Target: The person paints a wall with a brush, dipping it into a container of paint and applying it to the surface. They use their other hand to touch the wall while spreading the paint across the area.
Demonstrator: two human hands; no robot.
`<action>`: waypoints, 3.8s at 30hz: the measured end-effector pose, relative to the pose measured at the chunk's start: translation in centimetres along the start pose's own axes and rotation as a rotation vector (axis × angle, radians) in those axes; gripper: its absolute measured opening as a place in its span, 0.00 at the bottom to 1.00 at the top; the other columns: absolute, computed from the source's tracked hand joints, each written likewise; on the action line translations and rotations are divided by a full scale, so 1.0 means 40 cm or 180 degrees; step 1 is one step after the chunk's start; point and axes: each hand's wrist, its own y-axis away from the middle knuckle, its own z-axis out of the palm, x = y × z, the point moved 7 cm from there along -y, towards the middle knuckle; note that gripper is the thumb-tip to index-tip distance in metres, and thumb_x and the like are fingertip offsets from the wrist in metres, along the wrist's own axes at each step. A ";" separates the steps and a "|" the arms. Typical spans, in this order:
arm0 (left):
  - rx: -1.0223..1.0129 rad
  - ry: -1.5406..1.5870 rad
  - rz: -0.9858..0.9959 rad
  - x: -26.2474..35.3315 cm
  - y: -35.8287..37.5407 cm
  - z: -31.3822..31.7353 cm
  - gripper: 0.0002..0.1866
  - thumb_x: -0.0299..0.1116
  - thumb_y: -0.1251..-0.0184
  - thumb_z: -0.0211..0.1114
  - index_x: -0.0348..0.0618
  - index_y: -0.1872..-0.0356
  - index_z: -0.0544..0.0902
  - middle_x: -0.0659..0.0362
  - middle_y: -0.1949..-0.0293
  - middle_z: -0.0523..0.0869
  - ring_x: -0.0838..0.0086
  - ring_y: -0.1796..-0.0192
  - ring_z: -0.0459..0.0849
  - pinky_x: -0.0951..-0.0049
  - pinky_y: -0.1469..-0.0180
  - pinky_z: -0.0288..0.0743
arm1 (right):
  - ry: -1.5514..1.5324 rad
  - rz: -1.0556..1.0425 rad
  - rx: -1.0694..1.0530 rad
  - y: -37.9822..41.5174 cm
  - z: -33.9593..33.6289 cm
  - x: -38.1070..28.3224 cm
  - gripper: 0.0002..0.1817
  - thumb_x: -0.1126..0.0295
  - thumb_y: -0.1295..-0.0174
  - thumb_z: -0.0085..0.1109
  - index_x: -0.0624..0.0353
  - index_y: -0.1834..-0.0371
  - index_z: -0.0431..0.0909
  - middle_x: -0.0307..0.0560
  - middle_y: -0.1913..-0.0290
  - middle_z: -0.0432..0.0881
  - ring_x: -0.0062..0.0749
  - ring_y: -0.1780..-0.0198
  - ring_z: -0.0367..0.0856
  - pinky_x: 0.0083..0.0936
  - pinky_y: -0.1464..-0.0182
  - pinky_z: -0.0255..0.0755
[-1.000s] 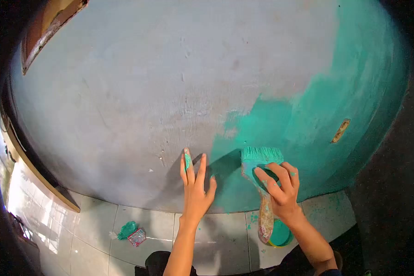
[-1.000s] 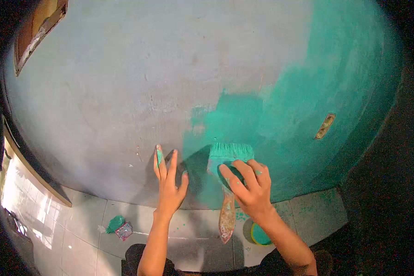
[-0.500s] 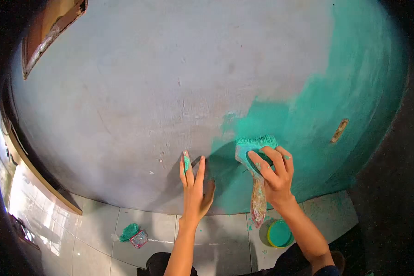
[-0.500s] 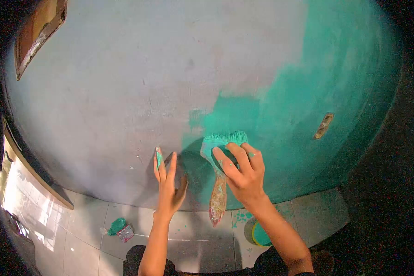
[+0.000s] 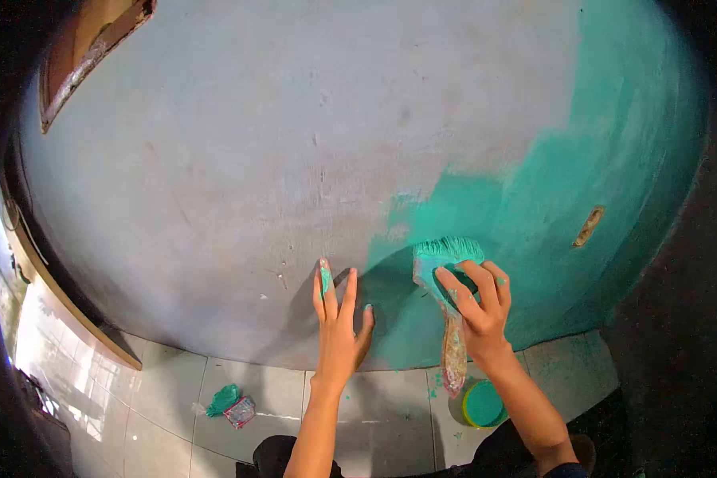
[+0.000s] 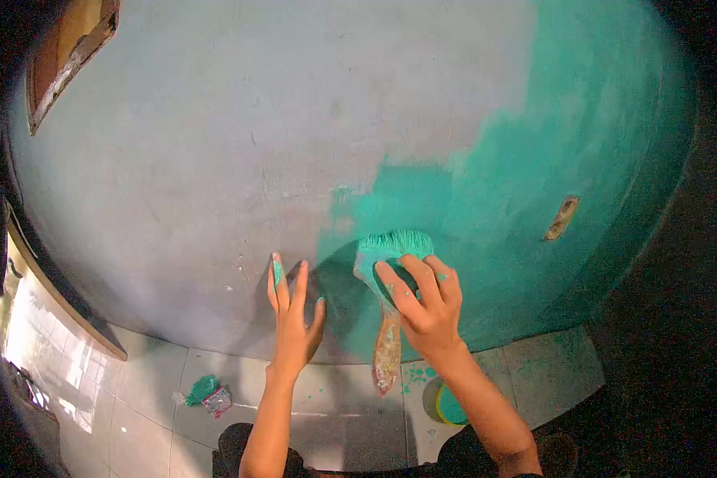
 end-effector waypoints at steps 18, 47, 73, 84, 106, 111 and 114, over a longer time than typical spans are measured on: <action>0.0049 0.0043 0.0081 -0.004 0.003 0.003 0.34 0.36 0.25 0.60 0.48 0.20 0.61 0.45 0.16 0.40 0.44 0.17 0.39 0.44 0.20 0.44 | 0.0162 0.0136 0.0327 0.001 -0.066 0.033 0.25 0.71 0.53 0.71 0.54 0.46 0.87 0.47 0.50 0.82 0.46 0.50 0.75 0.39 0.48 0.70; -0.0081 0.0270 -0.0025 -0.006 0.002 -0.001 0.34 0.35 0.26 0.61 0.46 0.21 0.63 0.45 0.16 0.40 0.46 0.16 0.38 0.44 0.20 0.46 | -0.0619 0.0136 -0.1089 0.029 0.041 -0.025 0.31 0.77 0.54 0.67 0.47 0.41 0.82 0.46 0.46 0.79 0.48 0.47 0.78 0.42 0.48 0.77; 0.0147 0.0068 0.0187 0.005 0.003 -0.027 0.33 0.32 0.26 0.60 0.45 0.21 0.63 0.45 0.17 0.50 0.46 0.18 0.49 0.47 0.21 0.50 | -0.0398 0.0119 -0.1680 0.363 0.150 -0.053 0.32 0.77 0.45 0.60 0.40 0.34 0.77 0.47 0.41 0.77 0.47 0.40 0.75 0.40 0.43 0.72; -0.0202 0.0060 0.0028 0.001 0.029 -0.010 0.34 0.32 0.27 0.60 0.47 0.21 0.62 0.45 0.17 0.46 0.45 0.17 0.45 0.48 0.20 0.49 | -0.0553 0.0410 -0.1799 0.426 0.172 -0.066 0.35 0.76 0.44 0.62 0.37 0.30 0.74 0.48 0.40 0.76 0.48 0.40 0.74 0.41 0.42 0.71; -0.0387 0.0066 0.0068 0.016 0.038 0.036 0.40 0.32 0.27 0.61 0.45 0.18 0.53 0.40 0.17 0.39 0.44 0.16 0.39 0.47 0.19 0.45 | -0.0750 0.0781 -0.1687 0.390 0.133 -0.004 0.34 0.78 0.46 0.62 0.37 0.34 0.78 0.47 0.40 0.77 0.52 0.40 0.75 0.45 0.43 0.74; -0.0360 -0.0035 0.0078 0.020 0.038 0.044 0.40 0.33 0.27 0.60 0.45 0.18 0.53 0.40 0.17 0.38 0.44 0.16 0.38 0.47 0.19 0.44 | -0.0605 0.0793 -0.0862 0.240 0.053 -0.004 0.34 0.79 0.49 0.64 0.37 0.35 0.80 0.46 0.41 0.77 0.52 0.42 0.74 0.44 0.44 0.75; -0.0404 -0.0031 0.0073 0.021 0.042 0.049 0.39 0.35 0.26 0.60 0.44 0.18 0.53 0.40 0.17 0.37 0.45 0.16 0.37 0.46 0.19 0.45 | -0.0653 0.0870 -0.0745 0.282 0.069 -0.002 0.34 0.79 0.50 0.65 0.38 0.36 0.81 0.46 0.42 0.77 0.51 0.42 0.75 0.43 0.44 0.75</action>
